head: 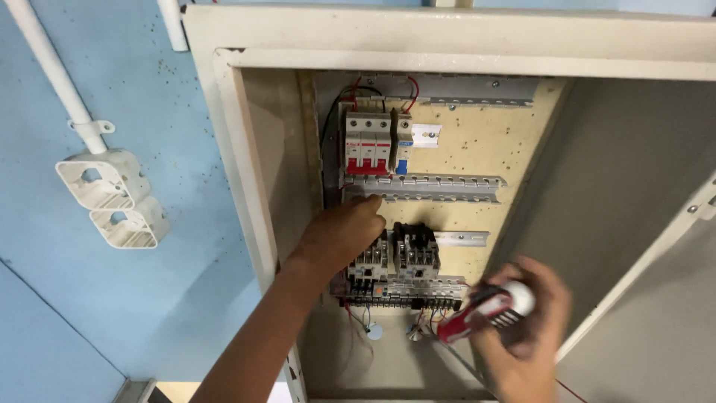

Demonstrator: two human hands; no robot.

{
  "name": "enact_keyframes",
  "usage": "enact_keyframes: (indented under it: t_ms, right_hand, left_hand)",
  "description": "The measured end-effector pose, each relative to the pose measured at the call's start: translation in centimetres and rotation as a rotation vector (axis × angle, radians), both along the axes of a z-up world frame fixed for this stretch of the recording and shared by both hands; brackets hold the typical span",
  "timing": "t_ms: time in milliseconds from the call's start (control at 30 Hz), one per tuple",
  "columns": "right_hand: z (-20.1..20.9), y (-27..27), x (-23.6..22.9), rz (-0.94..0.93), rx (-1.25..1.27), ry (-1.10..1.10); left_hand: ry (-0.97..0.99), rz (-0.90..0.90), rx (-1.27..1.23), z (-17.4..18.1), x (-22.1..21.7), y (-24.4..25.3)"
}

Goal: Connecting various colored wires to components inside an electrical control panel using a screwdriver.

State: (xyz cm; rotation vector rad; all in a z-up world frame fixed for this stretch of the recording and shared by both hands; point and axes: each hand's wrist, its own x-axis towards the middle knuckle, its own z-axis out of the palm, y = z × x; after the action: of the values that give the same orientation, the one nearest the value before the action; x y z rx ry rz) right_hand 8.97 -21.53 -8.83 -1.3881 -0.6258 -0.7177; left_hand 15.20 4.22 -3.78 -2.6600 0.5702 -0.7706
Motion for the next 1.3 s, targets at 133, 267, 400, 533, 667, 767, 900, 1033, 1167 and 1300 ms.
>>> enact_keyframes:
  t_ms: [133, 267, 400, 533, 667, 767, 900, 1033, 1167, 1300]
  right_hand:
    - [-1.8, -2.9, -1.0, 0.039, 0.182, -0.047]
    - [-4.6, -6.9, -0.2, 0.769, 0.692, 0.107]
    - [-6.6, -6.3, 1.9, 0.224, 0.101, -0.269]
    - [-8.3, -8.3, 4.1, 0.131, -0.058, -0.244]
    - [-9.9, -9.8, 4.3, 0.296, -0.005, -0.087]
    - [-8.4, -8.5, 3.7, 0.206, -0.023, -0.178]
    - [-8.2, -8.3, 3.4, 0.272, 0.033, -0.152]
    - [-8.5, -8.3, 4.2, 0.242, -0.023, -0.172]
    - [-8.9, -9.6, 7.4, 0.944, 0.125, -0.144]
    - [-4.2, -1.6, 0.8, 0.645, 0.386, -0.161]
  left_hand:
    - [0.16, 0.215, -0.229, -1.4, 5.7, 0.2]
    - [-0.103, 0.026, 0.042, -5.1, 8.1, 1.3]
    - [0.104, 0.054, -0.13, -3.4, 6.9, 0.6]
    - [0.011, 0.004, 0.004, -3.2, 6.5, 0.8]
    - [-0.032, 0.001, 0.033, -3.7, 6.6, 0.9]
    - [0.108, 0.063, -0.226, -4.0, 7.1, 0.7]
    - [0.118, 0.029, -0.062, -3.4, 6.4, 0.6]
    - [0.113, 0.057, -0.214, -4.6, 7.4, 1.0]
    - [0.11, 0.013, -0.014, -3.5, 6.3, 0.8]
    - [0.278, 0.13, -0.34, -3.0, 6.1, 0.3]
